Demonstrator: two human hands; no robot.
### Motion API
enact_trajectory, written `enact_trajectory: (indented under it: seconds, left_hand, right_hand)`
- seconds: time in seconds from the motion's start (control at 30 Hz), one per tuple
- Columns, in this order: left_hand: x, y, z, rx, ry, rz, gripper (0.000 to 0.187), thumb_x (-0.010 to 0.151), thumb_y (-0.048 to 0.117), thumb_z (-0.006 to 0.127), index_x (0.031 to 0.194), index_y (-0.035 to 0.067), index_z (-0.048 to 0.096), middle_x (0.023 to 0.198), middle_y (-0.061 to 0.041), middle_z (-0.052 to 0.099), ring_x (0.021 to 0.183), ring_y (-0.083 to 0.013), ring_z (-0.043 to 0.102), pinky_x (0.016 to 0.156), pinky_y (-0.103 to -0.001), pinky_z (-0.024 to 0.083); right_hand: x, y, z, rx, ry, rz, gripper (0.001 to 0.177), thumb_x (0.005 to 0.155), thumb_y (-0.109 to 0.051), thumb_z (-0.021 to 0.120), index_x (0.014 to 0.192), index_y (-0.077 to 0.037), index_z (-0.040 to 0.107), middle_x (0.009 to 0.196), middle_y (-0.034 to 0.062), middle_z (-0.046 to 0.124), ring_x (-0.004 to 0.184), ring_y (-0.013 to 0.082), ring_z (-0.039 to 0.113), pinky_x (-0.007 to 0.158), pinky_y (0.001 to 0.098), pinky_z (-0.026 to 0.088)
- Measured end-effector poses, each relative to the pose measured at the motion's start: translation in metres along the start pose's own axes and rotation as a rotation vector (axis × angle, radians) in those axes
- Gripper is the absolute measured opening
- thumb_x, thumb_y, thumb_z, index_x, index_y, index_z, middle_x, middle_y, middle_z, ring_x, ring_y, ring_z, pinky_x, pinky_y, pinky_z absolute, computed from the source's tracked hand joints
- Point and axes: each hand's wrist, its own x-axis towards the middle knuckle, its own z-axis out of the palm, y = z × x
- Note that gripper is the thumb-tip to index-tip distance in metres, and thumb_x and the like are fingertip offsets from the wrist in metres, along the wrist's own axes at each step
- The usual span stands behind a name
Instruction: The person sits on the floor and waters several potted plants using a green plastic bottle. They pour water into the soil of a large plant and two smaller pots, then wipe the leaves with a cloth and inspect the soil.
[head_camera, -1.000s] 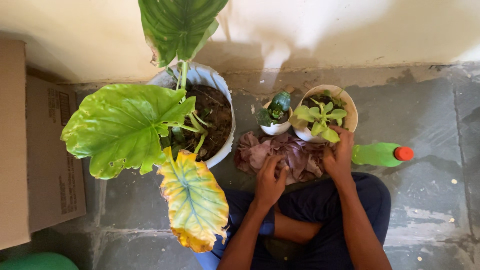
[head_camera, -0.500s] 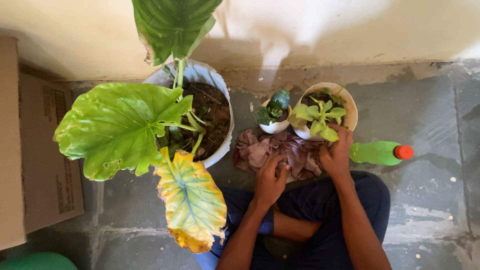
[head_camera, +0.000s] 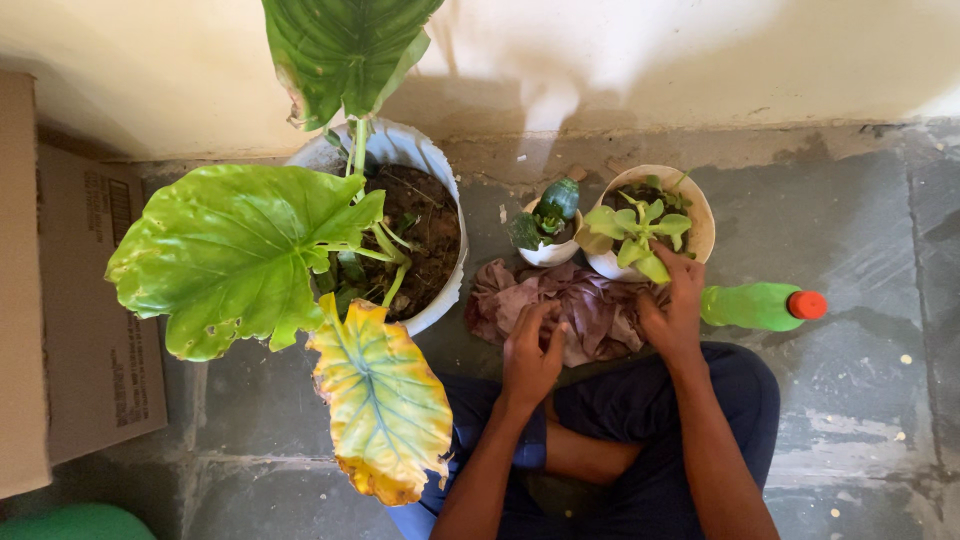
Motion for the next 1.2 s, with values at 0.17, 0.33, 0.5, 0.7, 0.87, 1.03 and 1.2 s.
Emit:
enact_trajectory:
  seconds: [0.17,0.33,0.5,0.7,0.87,1.03,1.2]
  left_hand:
    - [0.001,-0.001,0.0,0.026,-0.002,0.02,0.034,0.098,0.011,0.067,0.129,-0.002,0.061,0.127,-0.021,0.066,0.115,-0.0354,0.068,0.094,-0.042,0.056]
    - [0.006,0.003,0.0,0.13,0.007,0.136,0.046,0.098,0.01,0.066,0.141,-0.003,0.057,0.146,-0.022,0.058,0.132,-0.039,0.061,0.103,-0.045,0.054]
    - [0.024,0.009,-0.001,0.253,-0.02,0.334,0.05,0.107,0.013,0.059,0.152,-0.002,0.046,0.16,-0.023,0.044,0.131,-0.0374,0.064,0.096,-0.04,0.06]
    - [0.052,0.021,-0.005,0.471,-0.008,0.505,0.06,0.104,0.014,0.061,0.158,0.002,0.039,0.164,-0.021,0.038,0.124,-0.0381,0.069,0.087,-0.036,0.062]
    - [0.069,0.026,0.0,0.568,-0.103,0.325,0.064,0.099,0.016,0.066,0.155,-0.001,0.04,0.162,-0.028,0.036,0.106,-0.0376,0.072,0.069,-0.037,0.06]
    - [0.069,0.021,0.006,0.557,-0.026,0.432,0.068,0.099,0.015,0.064,0.158,-0.004,0.036,0.166,-0.025,0.033,0.114,-0.0372,0.071,0.082,-0.037,0.061]
    - [0.058,0.017,0.007,0.571,-0.123,0.355,0.066,0.098,0.014,0.065,0.156,-0.002,0.04,0.166,-0.025,0.034,0.099,-0.0334,0.071,0.079,-0.038,0.06]
  right_hand:
    - [0.003,0.001,-0.001,0.001,-0.027,0.055,0.068,0.073,0.006,0.066,0.14,-0.006,0.062,0.122,0.0183,0.051,0.119,0.0349,0.051,0.107,0.0409,0.041]
    - [0.003,0.004,-0.003,0.049,-0.037,0.11,0.065,0.074,0.005,0.067,0.138,-0.008,0.064,0.123,0.0176,0.05,0.119,0.0331,0.052,0.106,0.0387,0.043]
    - [-0.001,0.013,-0.002,0.06,-0.038,0.126,0.064,0.075,0.004,0.067,0.138,-0.006,0.064,0.123,0.0174,0.051,0.12,0.0333,0.054,0.105,0.0383,0.044]
    - [-0.008,0.024,0.006,0.068,0.019,0.088,0.053,0.076,0.004,0.066,0.129,0.002,0.063,0.126,0.0186,0.053,0.121,0.0344,0.055,0.104,0.038,0.046]
    - [-0.011,0.029,0.006,0.05,0.007,0.058,0.052,0.075,0.005,0.065,0.126,0.003,0.062,0.126,0.0189,0.053,0.122,0.0354,0.054,0.104,0.0385,0.046]
    - [-0.008,0.016,0.005,0.084,0.059,0.064,0.052,0.079,0.007,0.064,0.131,0.004,0.059,0.129,0.0198,0.053,0.119,0.0323,0.057,0.098,0.0362,0.048]
    - [-0.008,-0.011,-0.003,0.393,0.175,0.099,0.049,0.089,0.012,0.05,0.136,-0.001,0.056,0.136,0.0164,0.059,0.119,0.026,0.062,0.094,0.0333,0.054]
